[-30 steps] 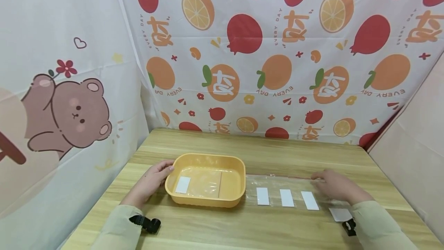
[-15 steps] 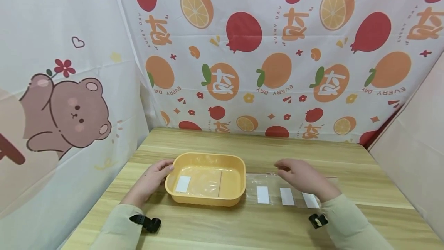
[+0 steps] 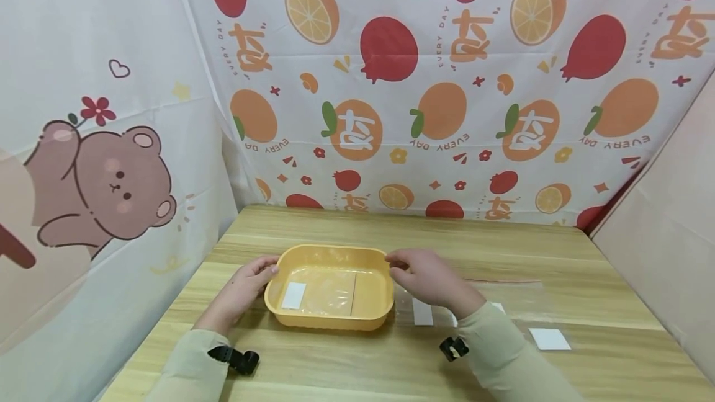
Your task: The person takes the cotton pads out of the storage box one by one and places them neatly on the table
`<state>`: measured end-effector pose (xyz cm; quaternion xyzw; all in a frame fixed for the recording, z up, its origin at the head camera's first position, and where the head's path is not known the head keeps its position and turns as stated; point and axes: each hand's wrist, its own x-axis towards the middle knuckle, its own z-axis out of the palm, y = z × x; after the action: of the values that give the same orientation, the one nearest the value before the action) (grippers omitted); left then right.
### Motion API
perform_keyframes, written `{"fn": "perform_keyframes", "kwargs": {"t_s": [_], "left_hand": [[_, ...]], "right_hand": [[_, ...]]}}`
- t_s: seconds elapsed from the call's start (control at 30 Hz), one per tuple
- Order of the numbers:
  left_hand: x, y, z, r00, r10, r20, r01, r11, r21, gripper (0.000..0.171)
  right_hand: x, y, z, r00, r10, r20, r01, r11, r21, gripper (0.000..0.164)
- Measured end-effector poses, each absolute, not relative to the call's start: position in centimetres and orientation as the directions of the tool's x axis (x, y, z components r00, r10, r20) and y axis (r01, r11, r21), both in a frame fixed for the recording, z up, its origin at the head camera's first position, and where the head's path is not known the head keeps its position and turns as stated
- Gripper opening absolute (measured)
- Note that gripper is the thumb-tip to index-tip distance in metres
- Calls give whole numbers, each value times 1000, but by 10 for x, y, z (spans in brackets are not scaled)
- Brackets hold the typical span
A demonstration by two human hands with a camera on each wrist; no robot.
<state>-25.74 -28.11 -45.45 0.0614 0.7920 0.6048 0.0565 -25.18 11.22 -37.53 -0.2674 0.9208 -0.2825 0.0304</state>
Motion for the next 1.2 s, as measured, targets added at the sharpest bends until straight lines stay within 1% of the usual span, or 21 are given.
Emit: {"fn": "perform_keyframes", "kwargs": {"t_s": [0.5,0.67,0.93,1.03,1.2], "left_hand": [[-257,-280,-456,-983,182,5,55,270,961,52],[-256,-280,-457,-985,175,6,55,272,961,51],[-255,-281,-458,-984,180,16,64,265,962,51],[-254,-280,-457,-982,188,13,62,255,965,52],[-253,-281,-454,-981,194,18,65,239,969,51]], "right_hand": [[-255,45,-389,-778,-623,78,-557,628,-544,35],[-259,24,-393,-749,-660,53,-591,631,-502,36],[-263,-12,-400,-703,-711,-20,-629,634,-449,45],[-265,-22,-403,-705,-709,-36,-627,645,-437,45],[-269,-30,-405,-740,-669,-67,-582,688,-433,47]]}}
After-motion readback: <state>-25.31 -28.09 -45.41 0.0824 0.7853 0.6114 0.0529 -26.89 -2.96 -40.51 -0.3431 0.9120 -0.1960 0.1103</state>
